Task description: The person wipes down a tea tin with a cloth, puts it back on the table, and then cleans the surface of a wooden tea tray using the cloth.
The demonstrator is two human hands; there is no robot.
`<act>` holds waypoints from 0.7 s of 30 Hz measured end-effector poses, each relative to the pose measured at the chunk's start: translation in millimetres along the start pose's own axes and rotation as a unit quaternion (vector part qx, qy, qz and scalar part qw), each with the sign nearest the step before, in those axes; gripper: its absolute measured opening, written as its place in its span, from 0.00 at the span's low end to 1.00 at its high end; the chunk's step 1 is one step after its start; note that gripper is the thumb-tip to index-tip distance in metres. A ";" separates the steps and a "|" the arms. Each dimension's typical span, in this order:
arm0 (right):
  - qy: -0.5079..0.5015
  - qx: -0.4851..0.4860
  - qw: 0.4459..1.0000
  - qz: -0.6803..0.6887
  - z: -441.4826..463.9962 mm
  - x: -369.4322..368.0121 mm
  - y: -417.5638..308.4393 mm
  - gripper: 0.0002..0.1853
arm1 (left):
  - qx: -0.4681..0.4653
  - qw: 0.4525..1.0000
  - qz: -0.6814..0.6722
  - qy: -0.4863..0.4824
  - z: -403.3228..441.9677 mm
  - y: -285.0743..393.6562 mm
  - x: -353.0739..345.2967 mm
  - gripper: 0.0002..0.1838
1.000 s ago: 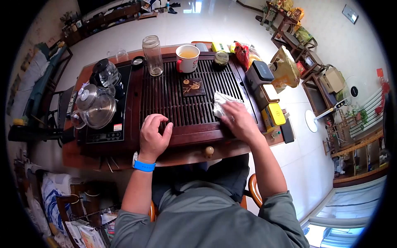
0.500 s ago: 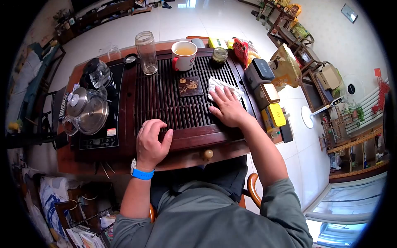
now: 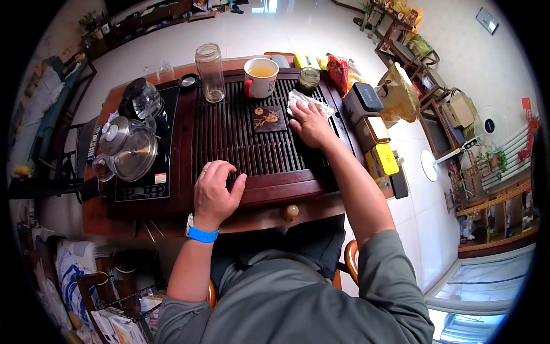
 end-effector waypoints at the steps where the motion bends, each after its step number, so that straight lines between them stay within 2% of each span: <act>1: 0.014 0.013 1.000 0.024 3.2 -5.3 4.5 0.28 | 0.001 1.000 0.001 -0.001 -0.3 0.7 0.1 0.10; 4: 0.079 0.032 0.990 0.117 5.6 -8.7 12.1 0.22 | -0.002 1.000 0.005 -0.001 0.2 1.4 -0.2 0.10; 8: 0.090 0.012 0.986 0.138 -29.1 4.5 13.0 0.24 | -0.006 1.000 0.010 0.005 -1.4 1.4 0.2 0.10; 13: 0.054 0.035 0.987 0.149 -82.2 11.6 21.0 0.27 | -0.003 1.000 0.013 0.002 -1.4 2.5 -0.4 0.10; 21: 0.011 0.064 0.989 0.133 -152.1 29.6 27.7 0.25 | -0.012 1.000 0.006 -0.005 0.6 5.0 1.1 0.09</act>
Point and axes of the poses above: each hand's wrist, its own z-axis towards the middle knuckle, its own x-axis out of the back of the hand, y = z × x, the point moved 4 cm from there along z, towards the middle knuckle, and after that the axes turned 15 degrees about -x, right-handed, at the moved point
